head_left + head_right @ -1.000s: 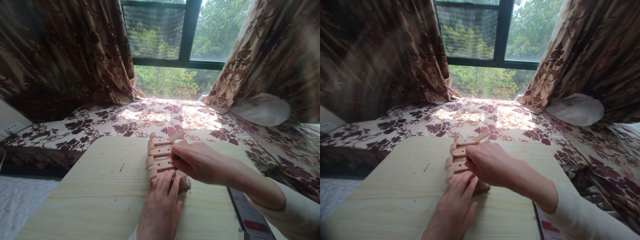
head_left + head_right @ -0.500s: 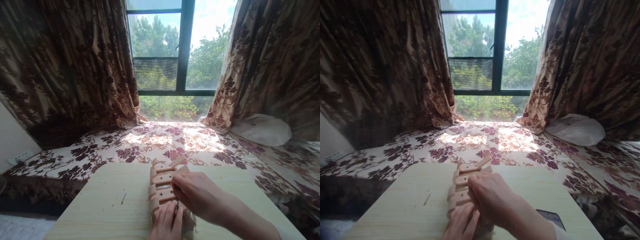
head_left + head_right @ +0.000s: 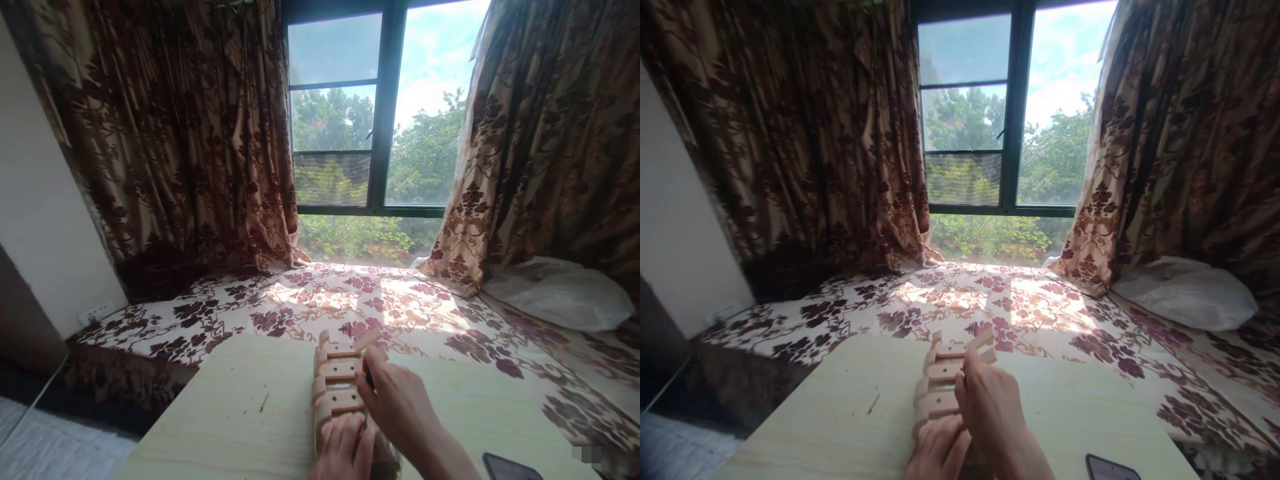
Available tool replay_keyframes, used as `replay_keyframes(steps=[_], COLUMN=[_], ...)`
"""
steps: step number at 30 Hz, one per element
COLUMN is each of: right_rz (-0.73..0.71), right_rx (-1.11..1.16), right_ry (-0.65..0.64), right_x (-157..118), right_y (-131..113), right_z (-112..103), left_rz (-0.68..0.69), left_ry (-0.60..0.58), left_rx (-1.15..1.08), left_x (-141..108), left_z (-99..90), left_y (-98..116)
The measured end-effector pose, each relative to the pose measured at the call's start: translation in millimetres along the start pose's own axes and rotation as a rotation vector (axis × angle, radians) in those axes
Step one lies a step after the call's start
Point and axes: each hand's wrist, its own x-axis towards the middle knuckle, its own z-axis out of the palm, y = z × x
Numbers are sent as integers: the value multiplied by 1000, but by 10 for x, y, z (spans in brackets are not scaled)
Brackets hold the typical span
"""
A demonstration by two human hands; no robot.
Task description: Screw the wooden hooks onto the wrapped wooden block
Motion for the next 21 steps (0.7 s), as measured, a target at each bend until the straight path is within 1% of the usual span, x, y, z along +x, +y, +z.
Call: replay_keyframes(steps=[2,4,10,12,14,17,21], right_rz=[3,20,58,57,48,19,-6], right_rx=[12,14,25,35,46,55,54], right_ry=[-17,-24,-15,-10,-10,-21,-46], right_x=[-19,-38,-74,-79,-80,-70,-39], right_y=[-27,-30,-7,-15,-21,-14,17], right_z=[28,38,12,12,18,25,24], left_rz=[5,2,-76,-94,-96,-68,-12], left_ry=[-43,-106,-291,-330,-358,-381,-362], left_rx=[-38,-85,-195,-205,-202,-184,-141], left_x=[0,30,186,212,220,209,173], left_z=[27,-16,-405,-481,-500,-462,-394], left_y=[-13,-17,71,102,113,93,60])
